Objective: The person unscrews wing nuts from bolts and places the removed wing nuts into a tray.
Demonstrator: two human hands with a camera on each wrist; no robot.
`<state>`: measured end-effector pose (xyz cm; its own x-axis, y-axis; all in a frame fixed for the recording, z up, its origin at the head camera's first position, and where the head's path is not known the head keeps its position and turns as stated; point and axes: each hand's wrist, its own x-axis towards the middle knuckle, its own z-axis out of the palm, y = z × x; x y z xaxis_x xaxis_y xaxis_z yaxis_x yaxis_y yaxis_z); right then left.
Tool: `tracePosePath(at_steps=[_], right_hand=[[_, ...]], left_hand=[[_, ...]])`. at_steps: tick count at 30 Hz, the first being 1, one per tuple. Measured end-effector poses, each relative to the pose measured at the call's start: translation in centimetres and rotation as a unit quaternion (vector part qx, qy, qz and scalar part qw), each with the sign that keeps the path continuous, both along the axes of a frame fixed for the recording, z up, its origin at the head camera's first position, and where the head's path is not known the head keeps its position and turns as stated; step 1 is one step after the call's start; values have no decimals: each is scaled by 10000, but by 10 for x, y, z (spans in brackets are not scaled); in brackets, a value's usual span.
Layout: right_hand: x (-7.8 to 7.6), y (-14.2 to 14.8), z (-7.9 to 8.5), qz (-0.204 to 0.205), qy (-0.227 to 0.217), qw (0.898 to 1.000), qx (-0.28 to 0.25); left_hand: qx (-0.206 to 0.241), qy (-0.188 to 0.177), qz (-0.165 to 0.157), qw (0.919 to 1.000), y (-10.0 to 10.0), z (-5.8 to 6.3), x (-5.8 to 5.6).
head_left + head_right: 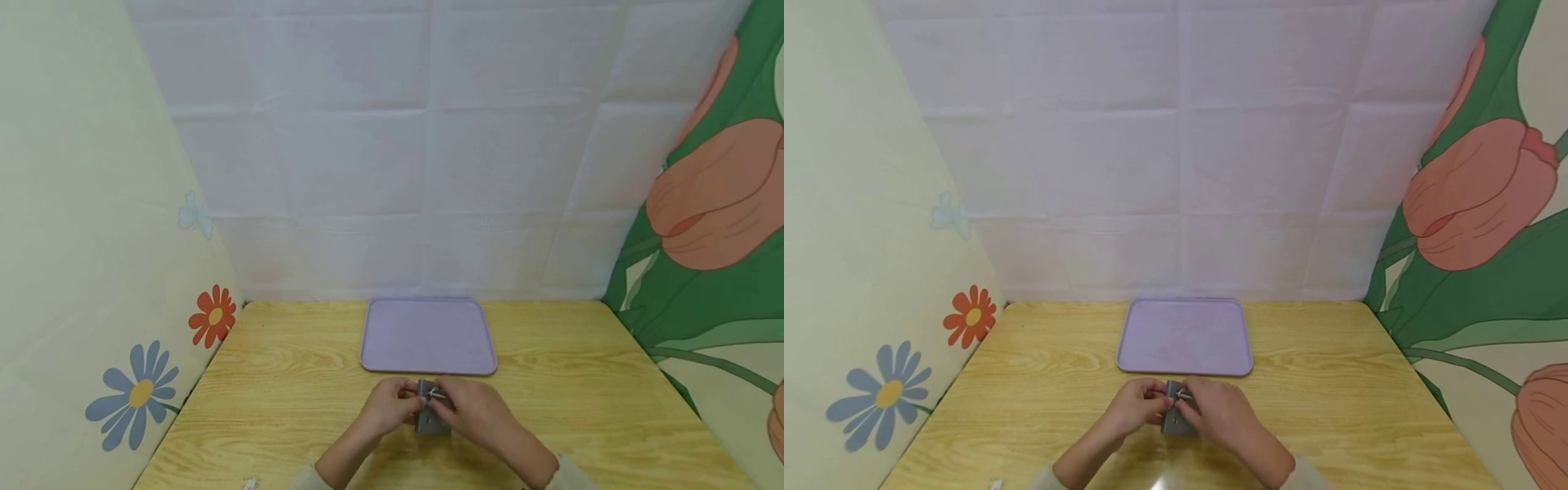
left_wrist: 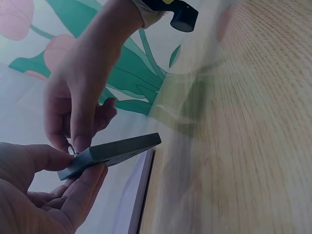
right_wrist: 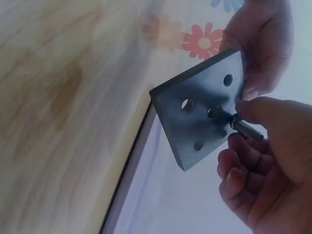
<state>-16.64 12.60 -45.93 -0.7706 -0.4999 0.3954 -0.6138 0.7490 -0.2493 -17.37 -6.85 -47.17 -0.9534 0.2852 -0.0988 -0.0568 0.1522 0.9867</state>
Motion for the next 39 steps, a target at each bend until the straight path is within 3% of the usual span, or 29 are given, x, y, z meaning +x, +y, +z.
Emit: tracePosePath(at_steps=[4, 7, 9, 13, 16, 19, 27, 39], right_hand=[[-3, 4, -3, 538, 1312, 9888, 469], [-4, 5, -2, 570, 1545, 9845, 604], [-4, 4, -1, 468, 1371, 9882, 495], [-3, 2, 3, -98, -48, 9997, -206], [-2, 2, 7, -604, -1093, 9897, -703], [-2, 1, 8, -826, -1625, 9796, -848], [1, -4, 6, -836, -2088, 9711, -794], [2, -5, 4, -647, -1744, 9807, -609]], left_hand=[[-39, -33, 5, 10000, 0, 1, 0], [-21, -9, -1, 10000, 0, 1, 0], [-13, 6, -9, 10000, 0, 2, 1], [26, 13, 0, 10000, 1, 5, 2], [49, -4, 16, 10000, 1, 6, 2], [32, -14, 20, 10000, 2, 5, 2], [24, 69, -1, 10000, 2, 3, 3], [-37, -37, -14, 10000, 1, 3, 2]])
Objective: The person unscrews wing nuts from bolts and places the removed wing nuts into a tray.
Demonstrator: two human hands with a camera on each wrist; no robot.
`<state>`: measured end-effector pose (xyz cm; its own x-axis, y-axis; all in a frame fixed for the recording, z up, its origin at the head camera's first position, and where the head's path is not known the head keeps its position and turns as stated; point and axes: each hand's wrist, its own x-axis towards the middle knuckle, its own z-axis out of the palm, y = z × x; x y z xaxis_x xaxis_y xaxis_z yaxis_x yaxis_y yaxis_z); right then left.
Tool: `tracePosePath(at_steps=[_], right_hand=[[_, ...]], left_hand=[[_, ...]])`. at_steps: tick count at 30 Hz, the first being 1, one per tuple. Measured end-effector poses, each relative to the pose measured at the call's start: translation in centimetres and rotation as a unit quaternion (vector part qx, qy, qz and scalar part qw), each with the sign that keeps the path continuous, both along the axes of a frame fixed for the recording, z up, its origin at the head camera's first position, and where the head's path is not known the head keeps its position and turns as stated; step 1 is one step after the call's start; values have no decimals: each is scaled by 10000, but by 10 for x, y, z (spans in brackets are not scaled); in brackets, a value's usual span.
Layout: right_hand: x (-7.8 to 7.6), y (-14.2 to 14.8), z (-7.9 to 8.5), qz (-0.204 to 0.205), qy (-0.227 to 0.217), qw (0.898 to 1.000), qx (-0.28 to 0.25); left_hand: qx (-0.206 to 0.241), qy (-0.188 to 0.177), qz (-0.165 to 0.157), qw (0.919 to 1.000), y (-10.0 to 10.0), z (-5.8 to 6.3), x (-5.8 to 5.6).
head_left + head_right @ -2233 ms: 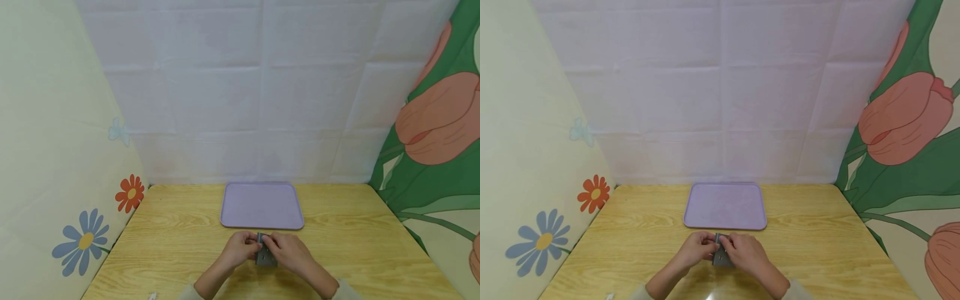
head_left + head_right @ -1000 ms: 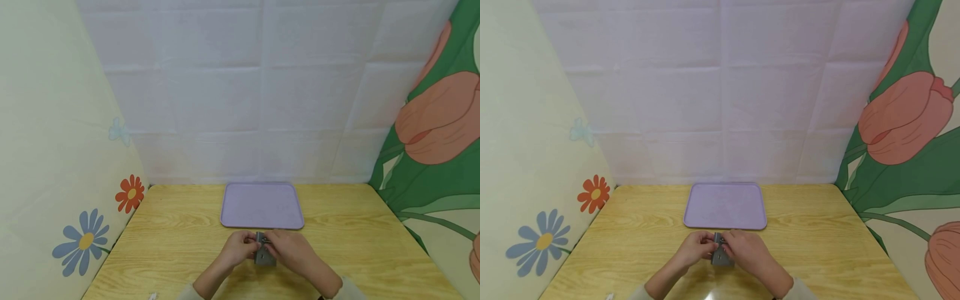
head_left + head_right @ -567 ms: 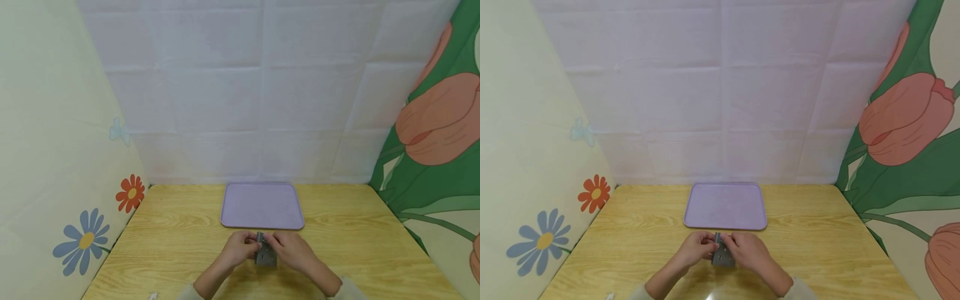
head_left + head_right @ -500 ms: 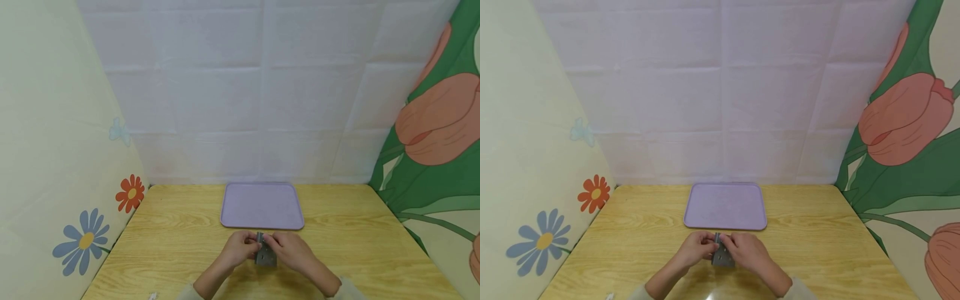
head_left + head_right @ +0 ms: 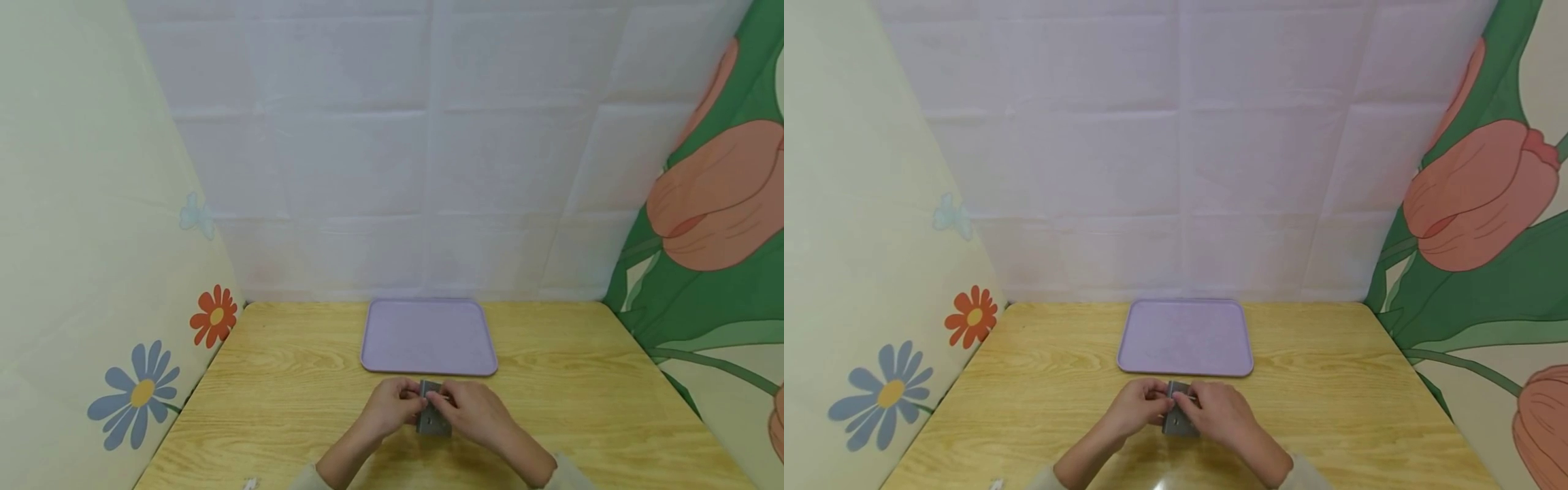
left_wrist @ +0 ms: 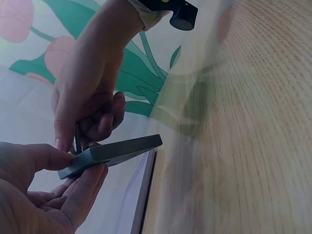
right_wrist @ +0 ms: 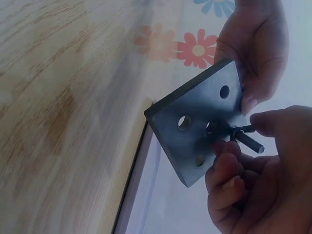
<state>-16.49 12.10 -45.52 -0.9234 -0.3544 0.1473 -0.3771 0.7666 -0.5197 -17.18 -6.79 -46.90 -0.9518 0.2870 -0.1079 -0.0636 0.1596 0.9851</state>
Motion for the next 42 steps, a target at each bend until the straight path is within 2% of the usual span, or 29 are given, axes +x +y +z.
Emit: tracePosePath(at_steps=[9, 17, 22, 27, 34, 38, 42], right_hand=[[1, 3, 0, 25, 748, 9966, 335], [1, 5, 0, 396, 1302, 9904, 246], [0, 6, -1, 506, 1489, 9873, 226], [1, 5, -3, 331, 1267, 9914, 8], [0, 4, -2, -326, 204, 9990, -246], [1, 2, -2, -260, -288, 9989, -270], [1, 0, -2, -52, -376, 9988, -311]], left_hand=[[-37, 68, 45, 10000, 0, -3, -2], [-22, 29, 25, 10000, -1, 0, -1], [-2, 60, 26, 10000, -2, 0, -1], [3, 30, 15, 10000, -2, 1, -1], [-19, 50, 72, 10000, -1, 1, -1], [-43, 78, 38, 10000, -1, 3, 1], [-57, 72, 7, 10000, -2, 4, 2]])
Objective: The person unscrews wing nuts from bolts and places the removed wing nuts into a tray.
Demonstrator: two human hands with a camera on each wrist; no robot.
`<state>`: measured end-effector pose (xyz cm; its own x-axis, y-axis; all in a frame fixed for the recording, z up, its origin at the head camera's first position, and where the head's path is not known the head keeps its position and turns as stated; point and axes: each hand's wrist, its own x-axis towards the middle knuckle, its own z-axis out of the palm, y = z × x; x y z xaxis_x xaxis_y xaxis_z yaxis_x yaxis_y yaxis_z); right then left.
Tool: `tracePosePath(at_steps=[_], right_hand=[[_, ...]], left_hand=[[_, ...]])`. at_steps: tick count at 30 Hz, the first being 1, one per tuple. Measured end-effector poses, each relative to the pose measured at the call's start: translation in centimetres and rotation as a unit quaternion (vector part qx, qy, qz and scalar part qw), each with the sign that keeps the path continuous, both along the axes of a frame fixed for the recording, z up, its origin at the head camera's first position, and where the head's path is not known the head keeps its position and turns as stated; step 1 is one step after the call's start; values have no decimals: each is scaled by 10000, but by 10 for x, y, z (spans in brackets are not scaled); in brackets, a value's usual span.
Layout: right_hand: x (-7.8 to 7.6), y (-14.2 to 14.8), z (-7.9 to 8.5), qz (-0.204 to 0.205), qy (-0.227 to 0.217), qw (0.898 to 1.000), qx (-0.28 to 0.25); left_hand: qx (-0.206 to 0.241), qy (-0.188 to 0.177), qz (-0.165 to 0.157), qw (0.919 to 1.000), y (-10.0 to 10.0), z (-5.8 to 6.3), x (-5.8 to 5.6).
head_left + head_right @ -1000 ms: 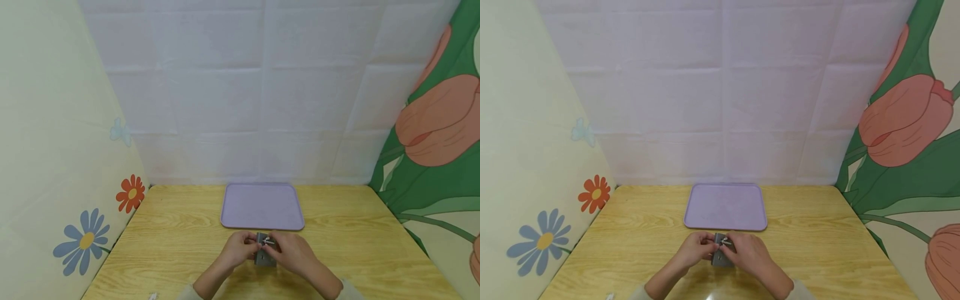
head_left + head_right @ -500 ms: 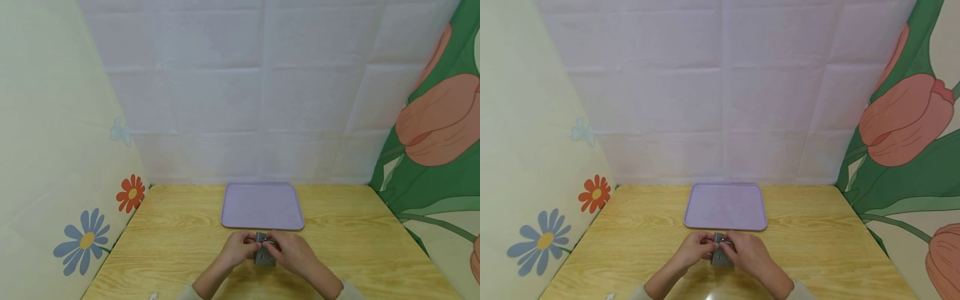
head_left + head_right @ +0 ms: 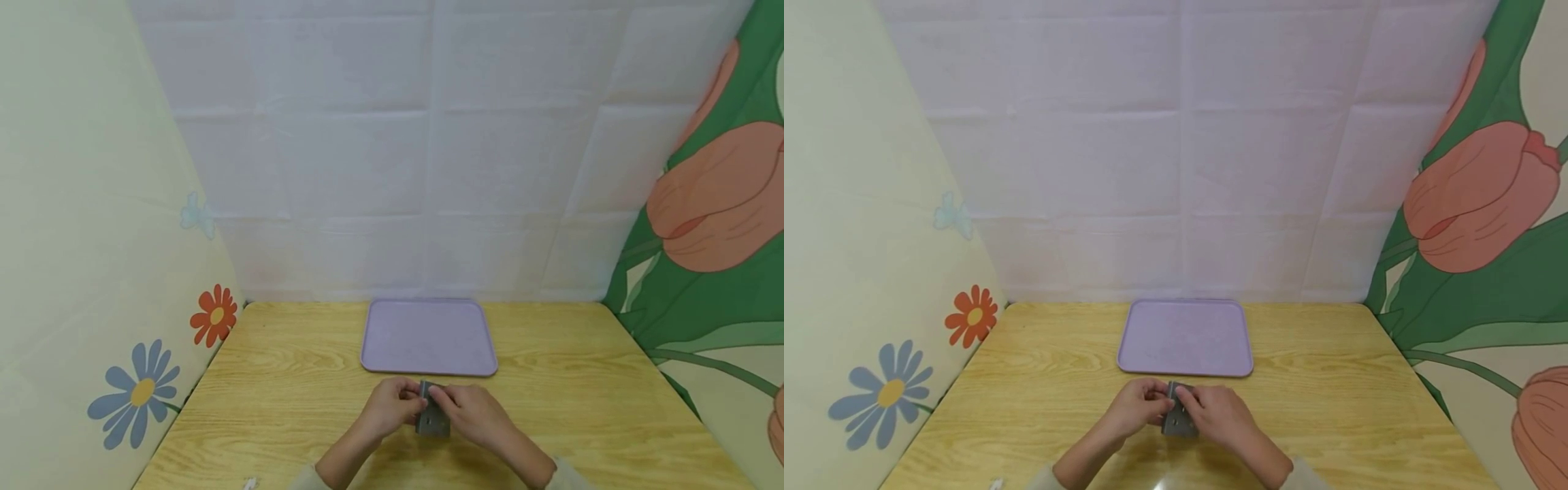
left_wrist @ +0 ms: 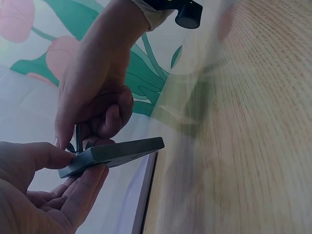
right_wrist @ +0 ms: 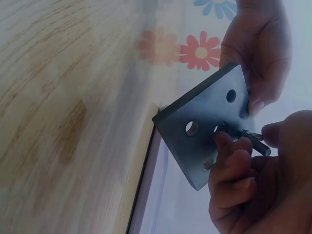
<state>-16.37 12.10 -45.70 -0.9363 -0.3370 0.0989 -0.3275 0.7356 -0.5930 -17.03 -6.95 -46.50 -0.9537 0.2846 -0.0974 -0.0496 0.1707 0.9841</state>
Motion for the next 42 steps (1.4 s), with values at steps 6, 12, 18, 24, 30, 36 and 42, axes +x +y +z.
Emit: tracePosePath(at_steps=[6, 12, 18, 24, 30, 36, 42], right_hand=[[0, -1, 0, 15, 238, 9997, 44], [0, 0, -2, 66, 720, 9969, 297], [0, 3, -5, 175, 1344, 9899, 405], [1, 4, -3, 316, 1531, 9872, 318], [1, 4, -1, 482, 1562, 9862, 283], [1, 2, -1, 227, 1253, 9918, 144], [2, 1, 0, -385, 823, 9957, 155]], left_hand=[[24, -60, -11, 10000, -1, 1, 0], [141, -54, 10, 9999, -1, -1, 0], [189, -85, 8, 9998, -1, -2, 0], [175, -15, -11, 9998, -1, -5, -2], [135, -22, 0, 9999, -1, -6, -2], [171, -40, -31, 9998, -1, -5, -3], [204, -16, 0, 9998, 0, -4, -1]])
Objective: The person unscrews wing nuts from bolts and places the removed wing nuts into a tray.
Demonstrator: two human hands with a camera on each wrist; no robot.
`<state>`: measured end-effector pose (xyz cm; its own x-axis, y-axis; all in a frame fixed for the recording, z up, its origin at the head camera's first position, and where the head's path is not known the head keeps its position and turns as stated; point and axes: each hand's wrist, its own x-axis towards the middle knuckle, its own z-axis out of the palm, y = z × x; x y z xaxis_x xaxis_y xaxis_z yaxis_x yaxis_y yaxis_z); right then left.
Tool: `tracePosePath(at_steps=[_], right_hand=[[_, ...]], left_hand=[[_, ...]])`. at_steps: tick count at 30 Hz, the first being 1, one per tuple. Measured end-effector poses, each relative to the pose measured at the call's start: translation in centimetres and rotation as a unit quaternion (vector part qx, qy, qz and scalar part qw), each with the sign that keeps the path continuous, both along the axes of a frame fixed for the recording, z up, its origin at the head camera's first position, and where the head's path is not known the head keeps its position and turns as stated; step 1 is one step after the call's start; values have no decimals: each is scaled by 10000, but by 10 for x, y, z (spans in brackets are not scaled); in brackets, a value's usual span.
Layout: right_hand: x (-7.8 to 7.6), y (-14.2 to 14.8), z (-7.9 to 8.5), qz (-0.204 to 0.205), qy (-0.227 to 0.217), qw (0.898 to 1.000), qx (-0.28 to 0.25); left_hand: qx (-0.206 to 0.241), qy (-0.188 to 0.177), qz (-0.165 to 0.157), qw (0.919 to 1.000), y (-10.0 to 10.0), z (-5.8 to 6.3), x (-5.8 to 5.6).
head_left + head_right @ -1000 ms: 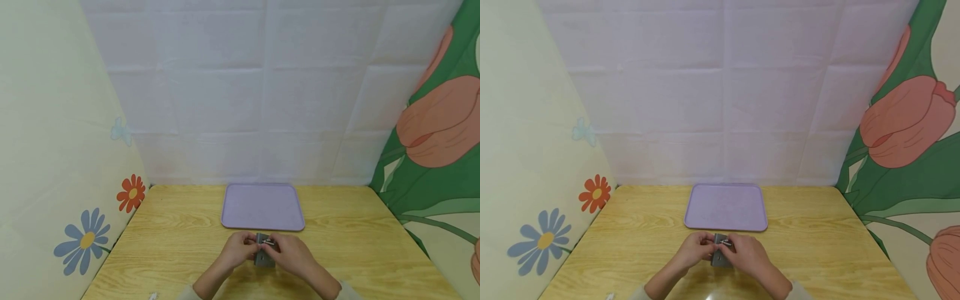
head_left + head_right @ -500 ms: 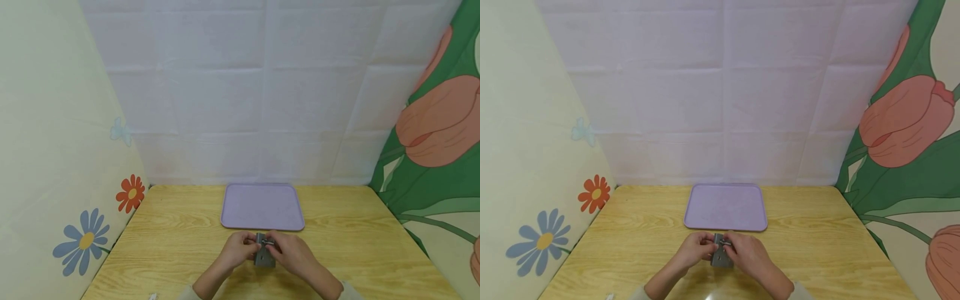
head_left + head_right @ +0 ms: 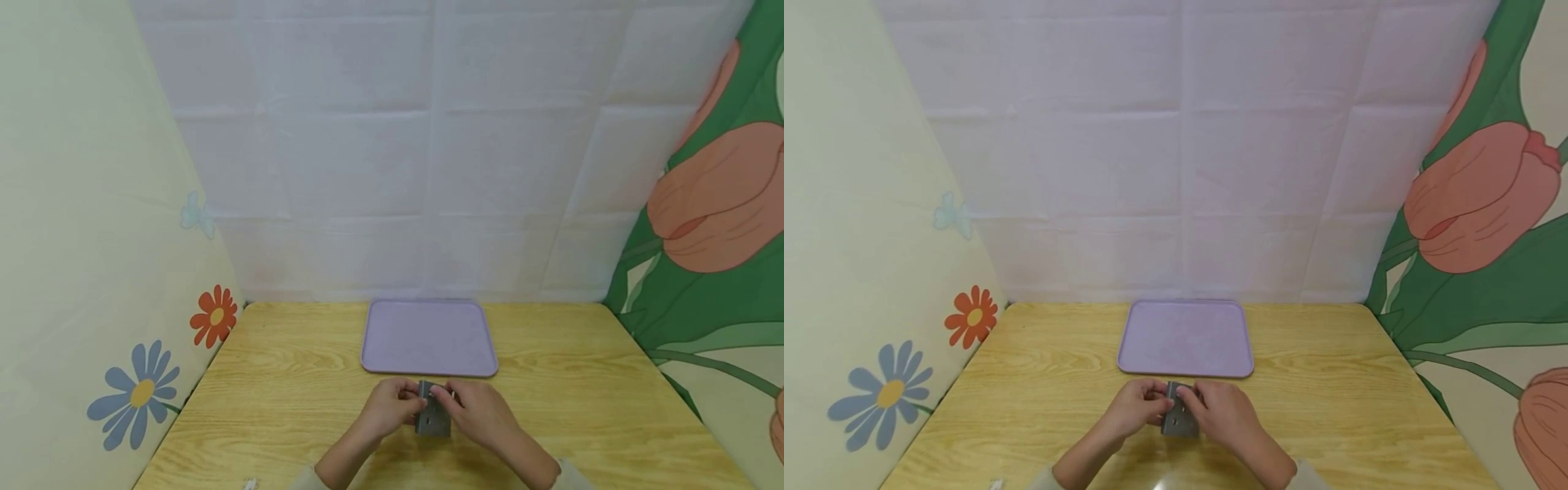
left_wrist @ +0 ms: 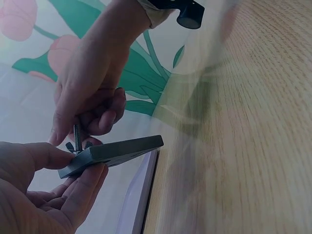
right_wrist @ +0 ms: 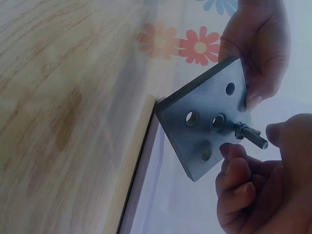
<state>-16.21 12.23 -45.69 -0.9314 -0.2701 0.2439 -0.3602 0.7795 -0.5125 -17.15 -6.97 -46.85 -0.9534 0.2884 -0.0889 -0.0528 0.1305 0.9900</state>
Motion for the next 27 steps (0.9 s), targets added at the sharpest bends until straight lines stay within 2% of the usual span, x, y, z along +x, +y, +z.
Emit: tracePosePath(at_steps=[4, 20, 27], right_hand=[[0, -2, -2, -52, -125, 9999, 45], [-2, -4, -4, 17, -88, 10000, -6], [-1, -3, -4, 86, -320, 9994, -48]], left_hand=[[-61, 29, 33, 10000, 2, -2, 0], [-47, -8, -7, 10000, 1, 0, -1], [-103, -7, -9, 9999, 2, 0, -2]])
